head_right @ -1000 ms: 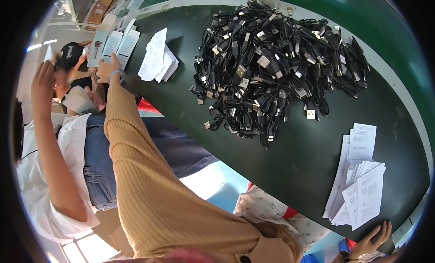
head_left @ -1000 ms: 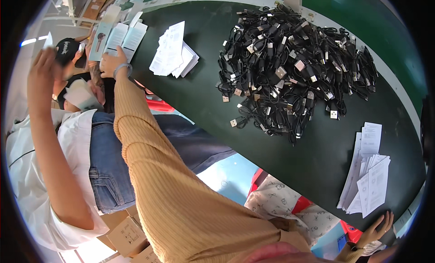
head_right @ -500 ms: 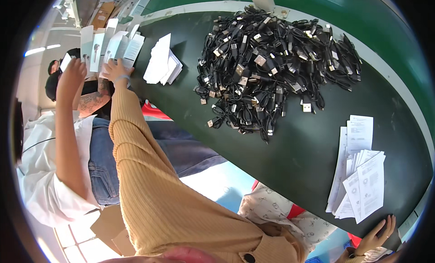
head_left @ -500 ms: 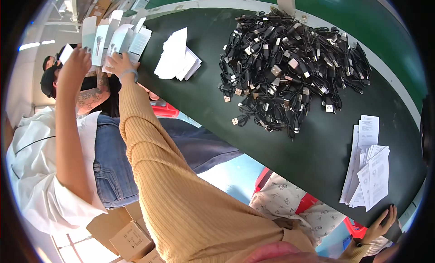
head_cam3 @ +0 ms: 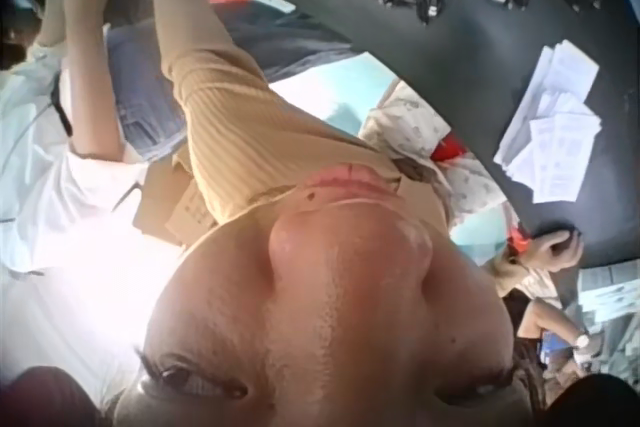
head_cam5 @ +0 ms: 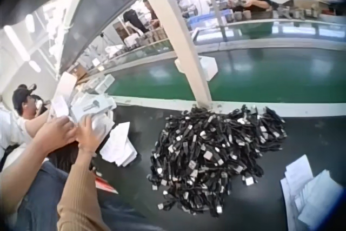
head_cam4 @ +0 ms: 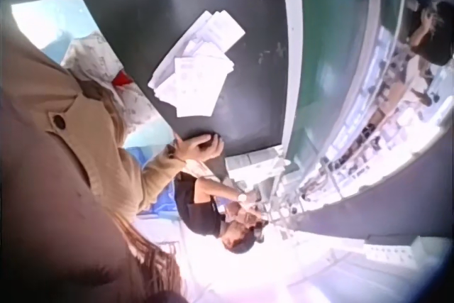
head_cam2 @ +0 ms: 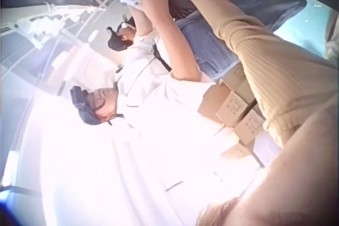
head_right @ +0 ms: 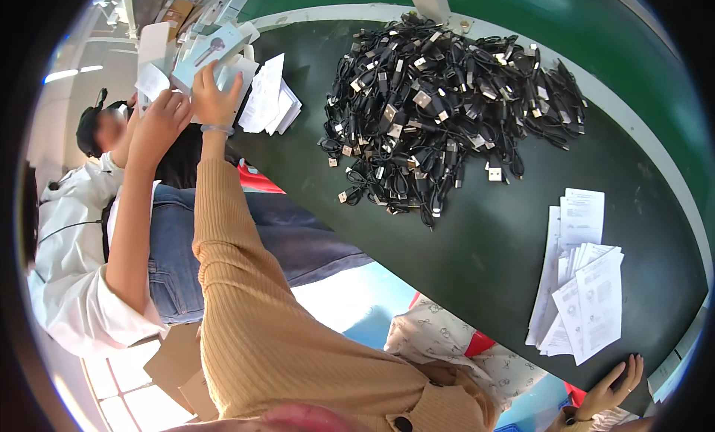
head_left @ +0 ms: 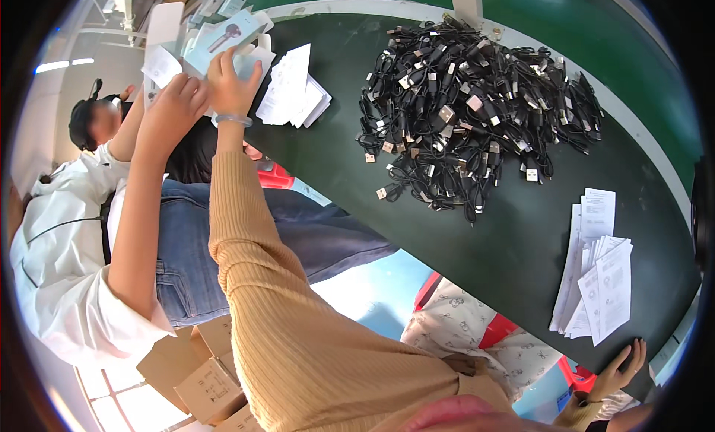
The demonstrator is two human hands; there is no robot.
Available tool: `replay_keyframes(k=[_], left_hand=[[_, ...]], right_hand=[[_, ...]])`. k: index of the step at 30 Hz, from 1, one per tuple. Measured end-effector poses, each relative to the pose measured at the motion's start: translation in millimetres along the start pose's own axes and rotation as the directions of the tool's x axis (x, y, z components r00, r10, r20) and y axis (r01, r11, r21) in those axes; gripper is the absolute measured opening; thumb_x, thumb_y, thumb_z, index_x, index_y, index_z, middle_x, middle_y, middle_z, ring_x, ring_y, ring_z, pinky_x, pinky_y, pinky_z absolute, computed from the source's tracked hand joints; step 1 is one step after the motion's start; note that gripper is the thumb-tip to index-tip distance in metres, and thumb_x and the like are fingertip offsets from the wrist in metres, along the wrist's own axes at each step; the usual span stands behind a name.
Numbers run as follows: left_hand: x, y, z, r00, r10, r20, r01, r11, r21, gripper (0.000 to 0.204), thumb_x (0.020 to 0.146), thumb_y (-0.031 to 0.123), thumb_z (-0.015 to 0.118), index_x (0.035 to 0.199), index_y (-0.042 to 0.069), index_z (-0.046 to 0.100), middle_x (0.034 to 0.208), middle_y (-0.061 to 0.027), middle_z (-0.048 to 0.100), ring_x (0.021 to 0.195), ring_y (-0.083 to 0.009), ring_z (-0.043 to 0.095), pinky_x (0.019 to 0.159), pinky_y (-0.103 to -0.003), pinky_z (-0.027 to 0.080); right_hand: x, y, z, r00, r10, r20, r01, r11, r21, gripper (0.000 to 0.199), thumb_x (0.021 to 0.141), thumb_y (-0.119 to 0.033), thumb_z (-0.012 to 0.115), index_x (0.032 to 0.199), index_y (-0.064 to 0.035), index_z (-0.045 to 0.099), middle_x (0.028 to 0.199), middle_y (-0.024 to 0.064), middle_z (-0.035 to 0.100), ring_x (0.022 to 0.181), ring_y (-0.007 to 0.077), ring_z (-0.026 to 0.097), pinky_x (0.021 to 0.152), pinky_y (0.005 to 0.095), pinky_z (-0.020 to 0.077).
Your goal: Packaging handheld electronic devices into individual boxes with instruction manuals.
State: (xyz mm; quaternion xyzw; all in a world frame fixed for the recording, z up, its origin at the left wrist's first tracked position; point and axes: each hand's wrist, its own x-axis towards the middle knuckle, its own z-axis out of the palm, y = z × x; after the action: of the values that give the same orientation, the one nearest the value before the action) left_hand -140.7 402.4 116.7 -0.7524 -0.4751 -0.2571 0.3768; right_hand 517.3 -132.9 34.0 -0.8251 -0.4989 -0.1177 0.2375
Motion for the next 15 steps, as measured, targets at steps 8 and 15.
replay_keyframes(k=[8,15], left_hand=[[33.4,-3.0,-10.6,0.964,-0.090,0.251,0.038,0.978,0.203,0.084,0.065,0.043,0.076,0.136,0.016,0.041,0.134,-0.0239,0.045,0.110,-0.0401,0.055,0.087,-0.049,0.045],[29.3,-64.9,35.9,0.865,-0.306,0.398,0.277,0.952,0.129,0.100,0.075,0.059,0.062,0.137,-0.012,0.028,0.139,-0.0314,0.036,0.130,-0.0410,0.037,0.108,-0.042,0.031]], right_hand=[[1.0,-5.2,1.4,0.999,0.041,0.004,-0.041,0.998,0.048,0.021,0.092,-0.003,0.052,0.109,0.0085,0.059,0.121,0.0191,0.055,0.113,0.0314,0.052,0.099,0.0393,0.0392],[-3.5,2.7,-0.7,0.997,-0.026,-0.066,0.029,0.999,0.045,0.019,0.088,0.000,0.057,0.106,0.0047,0.062,0.117,0.0189,0.058,0.109,0.0324,0.055,0.097,0.0392,0.0412]])
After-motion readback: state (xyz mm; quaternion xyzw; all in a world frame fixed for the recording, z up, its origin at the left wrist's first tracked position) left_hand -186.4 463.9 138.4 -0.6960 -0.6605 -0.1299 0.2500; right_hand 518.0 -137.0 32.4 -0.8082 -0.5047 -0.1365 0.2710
